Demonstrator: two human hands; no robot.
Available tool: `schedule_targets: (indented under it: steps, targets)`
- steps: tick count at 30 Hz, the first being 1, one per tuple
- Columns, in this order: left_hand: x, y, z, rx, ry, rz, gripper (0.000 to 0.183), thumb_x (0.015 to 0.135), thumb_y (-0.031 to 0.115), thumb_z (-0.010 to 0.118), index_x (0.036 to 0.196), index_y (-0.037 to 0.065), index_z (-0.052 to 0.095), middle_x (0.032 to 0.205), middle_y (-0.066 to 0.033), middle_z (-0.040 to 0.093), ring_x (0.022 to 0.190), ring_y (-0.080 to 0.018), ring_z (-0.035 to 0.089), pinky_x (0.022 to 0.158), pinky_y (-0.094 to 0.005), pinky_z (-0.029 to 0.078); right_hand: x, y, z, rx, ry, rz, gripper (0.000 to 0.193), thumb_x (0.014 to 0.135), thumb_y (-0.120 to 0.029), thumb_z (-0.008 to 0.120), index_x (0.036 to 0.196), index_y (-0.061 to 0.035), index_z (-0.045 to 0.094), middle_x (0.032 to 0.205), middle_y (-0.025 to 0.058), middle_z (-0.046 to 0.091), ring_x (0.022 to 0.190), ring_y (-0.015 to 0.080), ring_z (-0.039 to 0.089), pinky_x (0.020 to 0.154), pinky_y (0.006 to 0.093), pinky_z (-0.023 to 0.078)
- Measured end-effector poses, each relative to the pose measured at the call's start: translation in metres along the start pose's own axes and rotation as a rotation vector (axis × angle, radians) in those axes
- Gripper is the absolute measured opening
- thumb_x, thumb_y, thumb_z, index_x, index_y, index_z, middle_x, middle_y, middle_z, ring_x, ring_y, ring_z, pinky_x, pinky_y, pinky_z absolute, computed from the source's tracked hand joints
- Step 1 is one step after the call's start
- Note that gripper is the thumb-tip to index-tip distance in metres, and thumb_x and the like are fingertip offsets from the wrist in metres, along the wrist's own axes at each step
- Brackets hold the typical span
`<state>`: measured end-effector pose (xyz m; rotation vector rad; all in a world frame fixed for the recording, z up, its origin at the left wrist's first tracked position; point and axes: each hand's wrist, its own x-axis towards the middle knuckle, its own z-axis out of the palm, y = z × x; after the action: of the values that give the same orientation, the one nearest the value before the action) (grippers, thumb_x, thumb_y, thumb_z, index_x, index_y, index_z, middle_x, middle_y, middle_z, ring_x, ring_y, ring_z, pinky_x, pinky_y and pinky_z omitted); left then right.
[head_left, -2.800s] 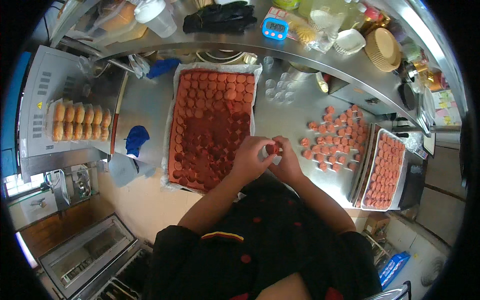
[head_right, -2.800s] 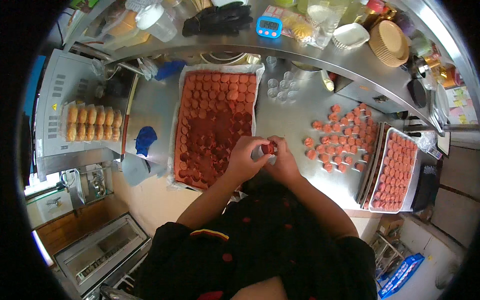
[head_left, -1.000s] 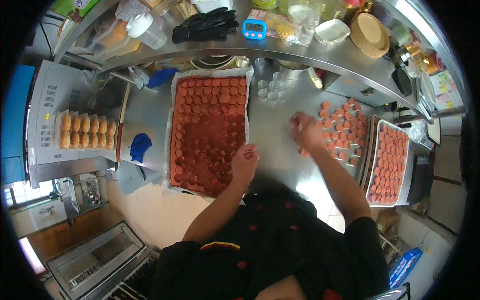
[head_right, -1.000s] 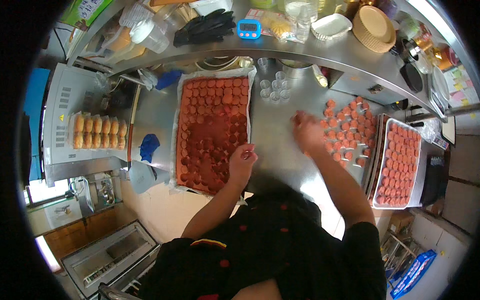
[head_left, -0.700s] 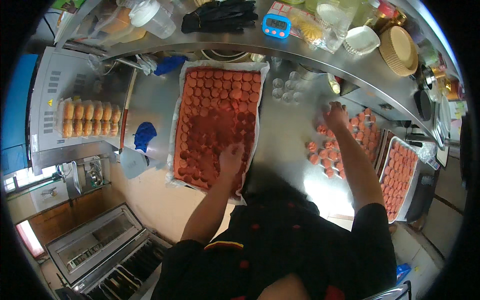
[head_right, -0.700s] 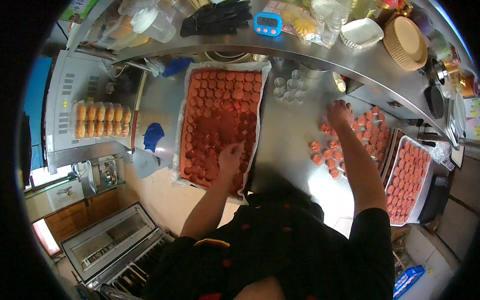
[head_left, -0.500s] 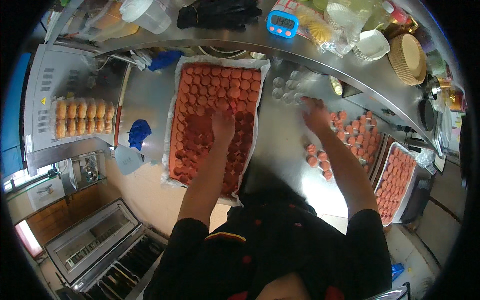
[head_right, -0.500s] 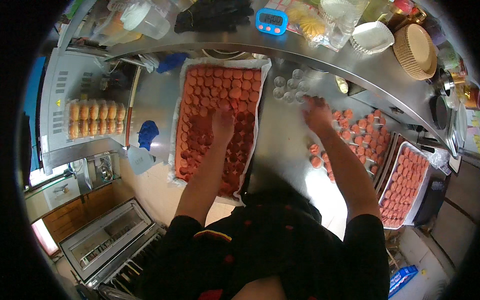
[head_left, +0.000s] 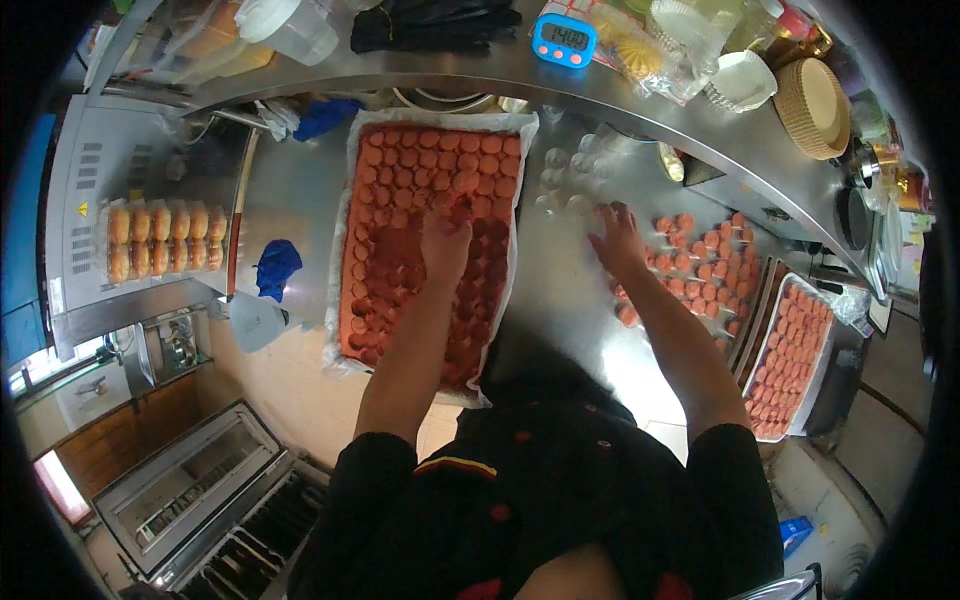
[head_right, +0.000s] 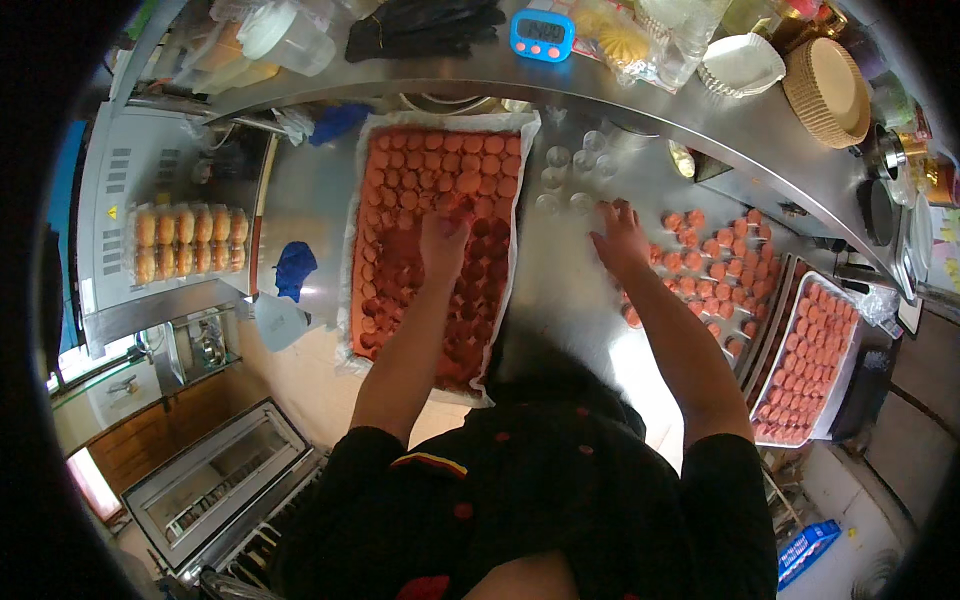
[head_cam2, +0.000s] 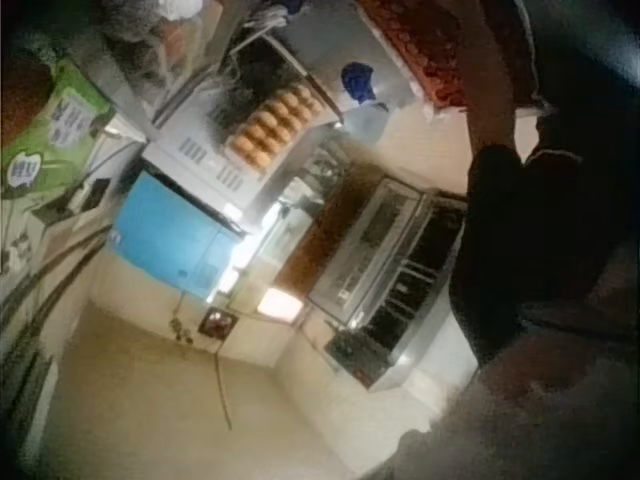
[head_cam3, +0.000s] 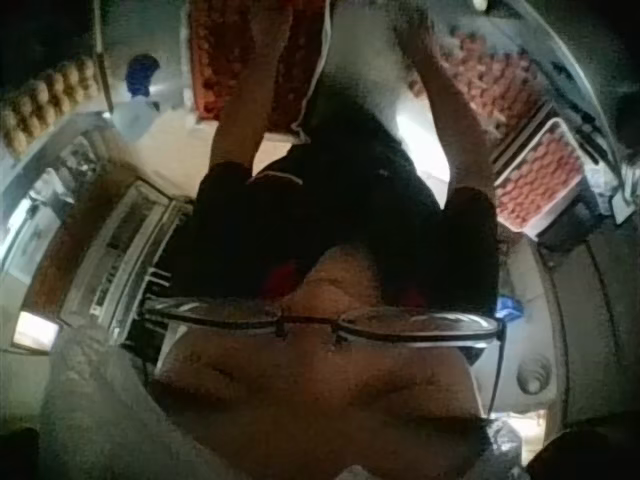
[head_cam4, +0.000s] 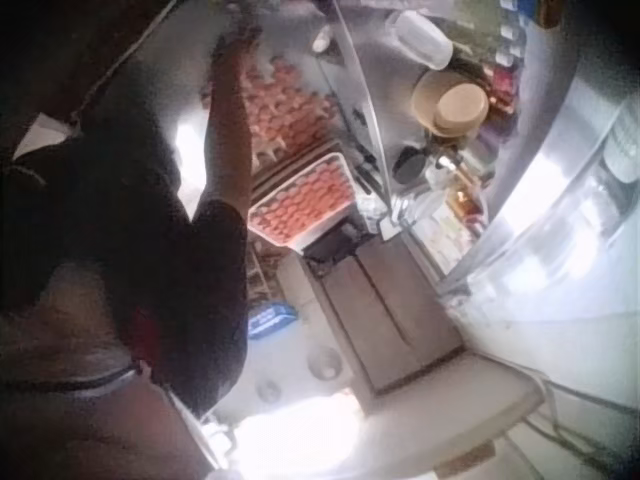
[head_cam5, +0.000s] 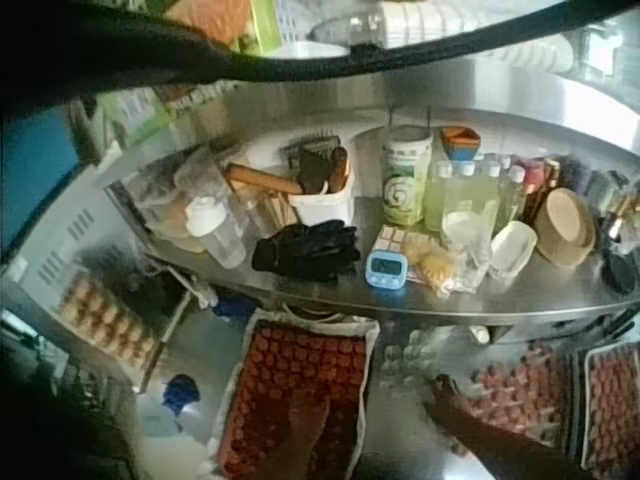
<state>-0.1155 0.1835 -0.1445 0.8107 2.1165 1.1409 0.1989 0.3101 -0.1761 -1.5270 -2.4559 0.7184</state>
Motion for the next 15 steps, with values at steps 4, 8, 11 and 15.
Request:
schedule_targets:
  steps: [4, 8, 11, 15]
  targets:
    - [-0.053, 0.017, -0.023, -0.871, -0.142, -0.178, 0.036, 0.094, -0.001, 0.068, 0.127, 0.002, 0.053, 0.121, -0.0122, 0.06, 0.113, -0.0257, 0.063, 0.105, -0.0432, 0.054, 0.019, 0.003, 0.019, -0.071, 0.046, -0.152, 0.054, 0.087, -0.027, 0.08, 0.134, -0.0135, 0.057, 0.142, 0.0152, 0.052, 0.132, 0.0377, 0.052, 0.11, 0.0487, 0.047]
    - [-0.101, 0.002, -0.04, -0.82, -0.056, -0.323, 0.045, 0.093, -0.003, 0.067, 0.135, 0.001, 0.052, 0.124, -0.0126, 0.062, 0.11, -0.0233, 0.064, 0.103, -0.0384, 0.054, 0.037, -0.018, 0.022, 0.023, -0.118, 0.039, 0.059, 0.088, -0.028, 0.08, 0.139, -0.0124, 0.056, 0.145, 0.0151, 0.051, 0.135, 0.0386, 0.05, 0.112, 0.0495, 0.046]
    - [-0.134, 0.007, -0.061, -0.558, -0.06, -0.31, 0.047, 0.092, 0.0, 0.071, 0.136, 0.0, 0.056, 0.124, -0.0093, 0.064, 0.108, -0.0178, 0.064, 0.098, -0.0307, 0.052, 0.04, -0.033, 0.03, 0.147, -0.023, 0.088, 0.06, 0.087, -0.027, 0.08, 0.139, -0.0109, 0.056, 0.141, 0.0148, 0.055, 0.133, 0.0401, 0.052, 0.111, 0.0501, 0.047]
    - [-0.158, 0.033, -0.081, -0.31, -0.106, -0.229, 0.042, 0.091, 0.001, 0.071, 0.132, 0.001, 0.061, 0.122, -0.0094, 0.067, 0.11, -0.0204, 0.066, 0.098, -0.032, 0.053, 0.037, -0.038, 0.045, 0.153, 0.096, 0.064, 0.062, 0.084, -0.021, 0.082, 0.137, -0.0086, 0.053, 0.132, 0.0153, 0.06, 0.125, 0.0382, 0.057, 0.106, 0.0486, 0.05]
